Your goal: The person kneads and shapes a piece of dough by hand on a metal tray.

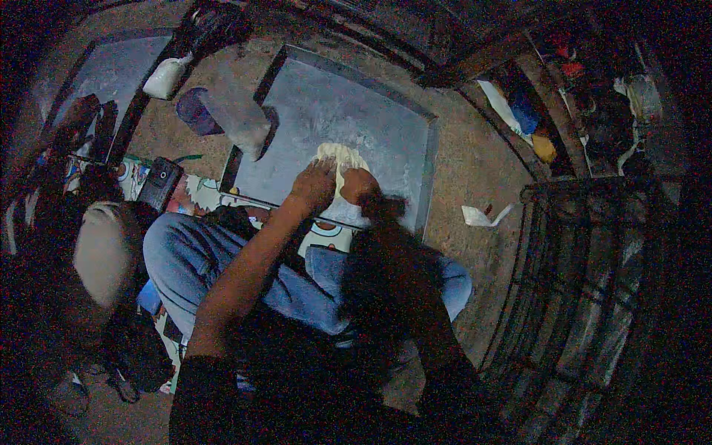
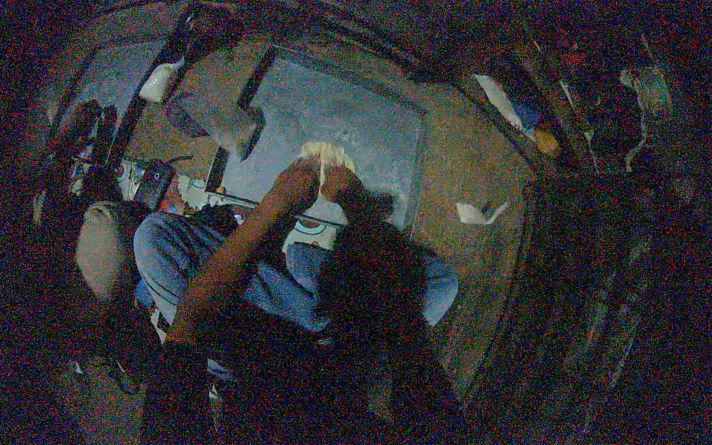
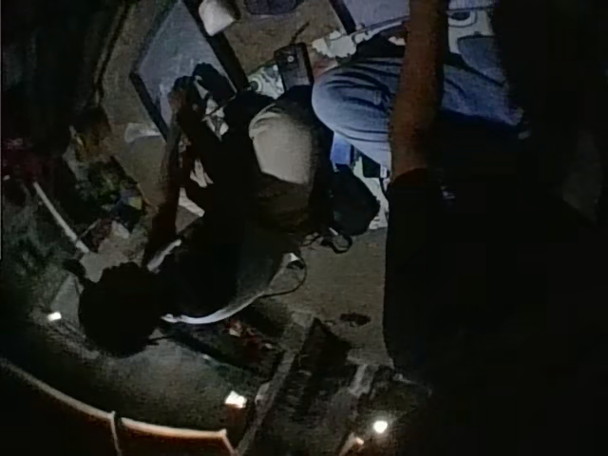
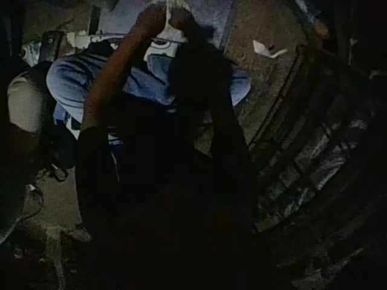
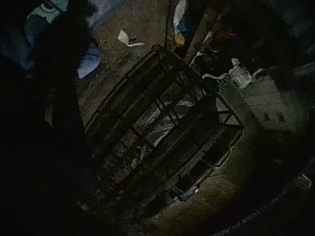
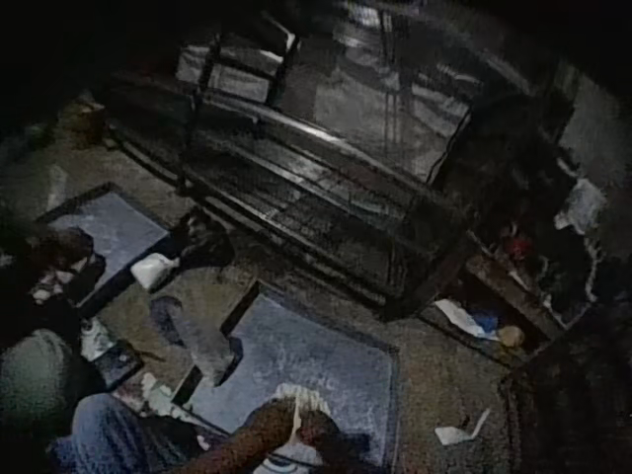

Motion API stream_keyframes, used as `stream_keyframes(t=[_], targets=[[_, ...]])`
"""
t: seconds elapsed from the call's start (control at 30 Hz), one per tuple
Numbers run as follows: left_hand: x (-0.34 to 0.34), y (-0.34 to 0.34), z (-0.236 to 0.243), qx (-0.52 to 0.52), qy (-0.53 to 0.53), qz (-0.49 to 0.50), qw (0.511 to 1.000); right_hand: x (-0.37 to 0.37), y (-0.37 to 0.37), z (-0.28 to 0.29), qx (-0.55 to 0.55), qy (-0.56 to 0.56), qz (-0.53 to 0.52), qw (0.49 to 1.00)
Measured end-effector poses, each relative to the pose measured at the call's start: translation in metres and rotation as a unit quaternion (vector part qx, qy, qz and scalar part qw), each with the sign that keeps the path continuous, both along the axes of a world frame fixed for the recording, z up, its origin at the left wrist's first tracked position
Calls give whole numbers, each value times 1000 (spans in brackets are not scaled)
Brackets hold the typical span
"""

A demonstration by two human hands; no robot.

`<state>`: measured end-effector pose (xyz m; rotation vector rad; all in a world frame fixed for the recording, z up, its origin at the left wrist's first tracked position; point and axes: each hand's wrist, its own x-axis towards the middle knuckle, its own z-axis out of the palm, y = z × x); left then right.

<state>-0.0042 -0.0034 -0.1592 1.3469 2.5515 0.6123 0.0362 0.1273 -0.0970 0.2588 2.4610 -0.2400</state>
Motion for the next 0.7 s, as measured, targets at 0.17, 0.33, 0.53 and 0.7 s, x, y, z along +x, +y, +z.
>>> stream_keyframes(t=[0.17,0.33,0.53,0.7], targets=[[4,11,9,1,100,-6,995,41,49,-78,-183,340,-28,922],[10,24,45,-205,51,-31,977,55,51,-61,-225,306,-49,924],[-13,17,33,-163,2,-77,984,67,49,-109,-56,147,66,985],[-25,21,18,-167,-69,-142,973,43,27,13,14,113,104,988]])
